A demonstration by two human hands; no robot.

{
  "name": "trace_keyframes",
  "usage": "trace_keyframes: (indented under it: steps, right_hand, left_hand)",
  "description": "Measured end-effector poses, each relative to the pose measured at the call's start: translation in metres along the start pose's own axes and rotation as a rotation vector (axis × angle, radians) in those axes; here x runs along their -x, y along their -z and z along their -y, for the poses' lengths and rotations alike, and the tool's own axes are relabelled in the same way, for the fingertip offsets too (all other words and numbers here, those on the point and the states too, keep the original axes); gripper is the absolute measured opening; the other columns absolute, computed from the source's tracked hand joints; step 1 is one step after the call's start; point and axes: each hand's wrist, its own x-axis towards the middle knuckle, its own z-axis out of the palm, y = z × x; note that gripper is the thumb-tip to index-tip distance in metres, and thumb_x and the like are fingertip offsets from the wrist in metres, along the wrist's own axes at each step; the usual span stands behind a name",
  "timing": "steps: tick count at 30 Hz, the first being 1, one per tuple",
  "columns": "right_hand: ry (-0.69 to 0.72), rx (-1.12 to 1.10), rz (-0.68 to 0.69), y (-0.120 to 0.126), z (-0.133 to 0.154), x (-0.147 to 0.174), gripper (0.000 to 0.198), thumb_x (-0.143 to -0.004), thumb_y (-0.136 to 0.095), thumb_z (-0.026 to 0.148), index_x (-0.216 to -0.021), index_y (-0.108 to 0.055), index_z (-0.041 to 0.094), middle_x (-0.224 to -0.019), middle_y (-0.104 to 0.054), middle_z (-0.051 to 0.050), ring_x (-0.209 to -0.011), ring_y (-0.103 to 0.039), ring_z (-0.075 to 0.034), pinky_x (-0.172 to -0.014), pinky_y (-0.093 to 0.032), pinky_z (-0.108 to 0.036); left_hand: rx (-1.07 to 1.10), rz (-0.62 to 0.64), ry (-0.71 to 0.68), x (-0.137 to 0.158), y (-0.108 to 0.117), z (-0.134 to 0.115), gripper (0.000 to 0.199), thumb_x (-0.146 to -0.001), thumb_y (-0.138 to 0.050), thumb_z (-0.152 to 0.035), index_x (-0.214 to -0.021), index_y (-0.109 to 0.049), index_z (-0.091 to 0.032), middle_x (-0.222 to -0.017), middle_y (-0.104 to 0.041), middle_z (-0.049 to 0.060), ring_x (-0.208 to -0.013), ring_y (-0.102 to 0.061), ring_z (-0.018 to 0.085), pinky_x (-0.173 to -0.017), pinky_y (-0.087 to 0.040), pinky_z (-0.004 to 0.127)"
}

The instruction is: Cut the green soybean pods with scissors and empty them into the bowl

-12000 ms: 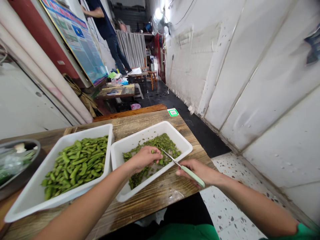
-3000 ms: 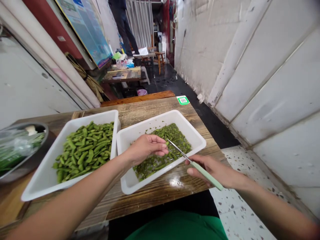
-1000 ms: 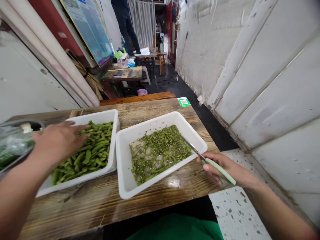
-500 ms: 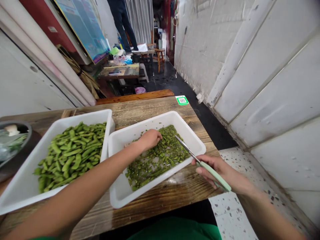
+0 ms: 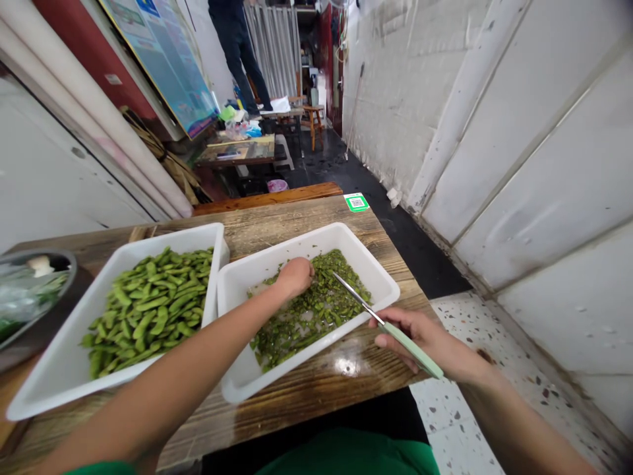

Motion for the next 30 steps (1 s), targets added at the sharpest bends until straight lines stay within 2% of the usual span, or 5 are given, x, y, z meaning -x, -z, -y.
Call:
trace_keyframes:
  steps: [7,9,17,26,30]
  right_hand:
    - [-0.006,-0.046,-0.004,0.005,-0.014,-0.003,0.04,-0.076,-0.058,0.05,-0.096,-0.048,0.017,-0.05,-0.037,0.01,-0.037,-0.036,-0.004,-0.035,-0.034,-0.015]
    - [-0.005,-0.049,0.021,0.006,-0.016,-0.003,0.041,-0.076,-0.057,0.051,-0.096,-0.048,0.017,-0.05,-0.038,0.01,-0.037,-0.036,-0.004,-0.035,-0.035,-0.015]
    - [-0.017,0.037,0.044,0.001,-0.011,0.002,0.038,-0.076,-0.059,0.048,-0.096,-0.049,0.016,-0.054,-0.038,0.009,-0.038,-0.037,-0.003,-0.034,-0.035,-0.014]
    - [-0.028,0.037,0.009,0.0,-0.009,0.002,0.038,-0.074,-0.061,0.047,-0.094,-0.049,0.016,-0.053,-0.038,0.009,-0.037,-0.037,-0.003,-0.034,-0.035,-0.015]
    - [-0.023,-0.005,-0.058,0.007,-0.01,0.006,0.037,-0.075,-0.06,0.047,-0.092,-0.048,0.017,-0.05,-0.036,0.01,-0.037,-0.034,-0.003,-0.035,-0.034,-0.015]
  left_hand:
    - [0.91,0.16,0.069,0.04,0.023,-0.022,0.032,-0.063,-0.067,-0.03,-0.089,-0.064,-0.012,-0.079,-0.068,0.007,-0.065,-0.058,0.013,-0.07,-0.045,0.028]
    - [1.026,0.161,0.075,0.053,0.028,-0.03,0.037,-0.059,-0.072,-0.032,-0.089,-0.064,-0.012,-0.079,-0.068,0.008,-0.067,-0.059,0.013,-0.072,-0.045,0.028]
    - [0.95,-0.044,-0.022,0.074,0.032,-0.042,0.032,-0.054,-0.076,-0.032,-0.078,-0.065,-0.015,-0.075,-0.065,0.001,-0.069,-0.057,0.012,-0.071,-0.044,0.025]
    - [0.629,-0.088,-0.07,0.081,0.037,-0.033,0.028,-0.064,-0.066,-0.037,-0.079,-0.067,-0.014,-0.075,-0.068,0.004,-0.065,-0.058,0.014,-0.062,-0.043,0.025]
    - [0.282,0.102,-0.108,0.08,0.044,-0.017,0.02,-0.067,-0.059,-0.034,-0.073,-0.069,-0.017,-0.069,-0.068,0.002,-0.063,-0.059,0.016,-0.059,-0.041,0.024]
